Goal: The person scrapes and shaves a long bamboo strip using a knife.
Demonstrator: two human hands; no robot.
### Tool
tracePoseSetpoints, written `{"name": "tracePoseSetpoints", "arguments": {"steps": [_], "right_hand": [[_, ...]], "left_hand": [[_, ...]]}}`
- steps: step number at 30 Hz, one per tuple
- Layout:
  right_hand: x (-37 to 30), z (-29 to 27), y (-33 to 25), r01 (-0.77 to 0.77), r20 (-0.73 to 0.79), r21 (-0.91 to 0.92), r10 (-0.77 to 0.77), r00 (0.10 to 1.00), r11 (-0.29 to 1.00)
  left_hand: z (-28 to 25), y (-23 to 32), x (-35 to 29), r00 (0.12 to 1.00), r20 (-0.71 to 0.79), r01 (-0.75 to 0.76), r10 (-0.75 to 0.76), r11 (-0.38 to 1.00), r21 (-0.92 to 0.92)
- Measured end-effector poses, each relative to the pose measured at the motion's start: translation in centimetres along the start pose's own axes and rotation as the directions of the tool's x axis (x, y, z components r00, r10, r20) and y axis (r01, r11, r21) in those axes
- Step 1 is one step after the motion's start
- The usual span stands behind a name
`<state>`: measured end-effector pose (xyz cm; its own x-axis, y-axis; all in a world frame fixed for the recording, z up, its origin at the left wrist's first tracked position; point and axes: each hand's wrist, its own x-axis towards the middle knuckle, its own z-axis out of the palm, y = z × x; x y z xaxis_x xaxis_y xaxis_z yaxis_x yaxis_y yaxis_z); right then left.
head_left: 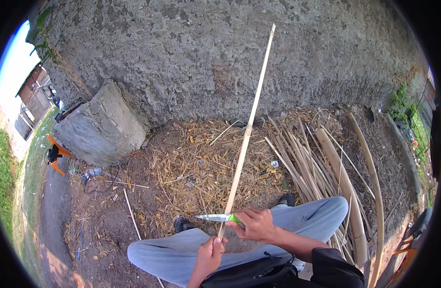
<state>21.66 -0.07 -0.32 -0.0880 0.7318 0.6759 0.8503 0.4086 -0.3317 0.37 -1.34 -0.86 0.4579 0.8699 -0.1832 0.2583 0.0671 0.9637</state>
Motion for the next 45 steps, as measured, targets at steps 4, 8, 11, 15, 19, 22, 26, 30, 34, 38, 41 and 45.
{"name": "tracePoseSetpoints", "arguments": {"steps": [4,8,11,15,19,22,26,30,34,38,41,45], "right_hand": [[-0.1,0.4,-0.2,0.043,-0.005,0.008,-0.043,0.999,0.999],[1.4,0.2,0.4,0.006,-0.062,-0.017,-0.007,0.998,1.000],[2.5,-0.3,1.6,-0.039,-0.062,-0.043,0.037,0.997,0.998],[3.1,0.0,1.8,-0.002,-0.126,-0.039,-0.003,0.992,0.999],[3.7,0.0,1.9,-0.004,-0.126,-0.054,-0.003,0.992,0.999],[3.9,0.3,2.2,-0.048,-0.135,-0.043,0.042,0.990,0.998],[4.3,0.2,2.0,-0.034,-0.151,-0.046,0.026,0.988,0.998],[4.3,0.5,2.2,-0.041,-0.146,-0.057,0.032,0.989,0.998],[3.9,1.2,2.2,-0.065,-0.155,-0.025,0.061,0.986,0.998],[4.1,1.0,1.8,-0.065,-0.158,-0.050,0.056,0.986,0.997],[4.3,0.9,1.7,-0.040,-0.136,-0.088,0.028,0.990,0.995],[4.3,1.2,2.1,-0.016,-0.140,-0.056,0.008,0.990,0.998]], "left_hand": [[0.0,0.0,0.0,1.000,-0.022,0.008,-0.009,0.999,-0.041],[-0.1,-0.2,-0.4,1.000,-0.030,0.006,-0.007,0.999,-0.048],[-0.3,0.2,-0.8,0.998,-0.032,-0.061,0.062,0.997,0.039],[-0.2,0.3,-0.6,0.996,-0.059,-0.067,0.069,0.997,0.040],[-0.4,0.6,-0.5,0.996,-0.068,-0.057,0.063,0.996,0.074],[-0.6,0.4,-0.4,0.994,-0.074,-0.065,0.074,0.990,0.122],[-0.7,0.5,-0.7,0.991,-0.100,-0.066,0.085,0.981,0.185],[-0.7,0.7,-0.5,0.985,-0.125,-0.088,0.121,0.967,0.238],[-0.7,0.4,-0.6,0.988,-0.113,-0.082,0.109,0.971,0.226],[-0.5,0.4,-0.7,0.987,-0.125,-0.079,0.104,0.978,0.192],[-0.6,0.0,-0.8,0.990,-0.123,-0.048,0.073,0.980,0.191],[-0.6,0.2,-0.8,0.988,-0.136,-0.040,0.068,0.979,0.200]]}}
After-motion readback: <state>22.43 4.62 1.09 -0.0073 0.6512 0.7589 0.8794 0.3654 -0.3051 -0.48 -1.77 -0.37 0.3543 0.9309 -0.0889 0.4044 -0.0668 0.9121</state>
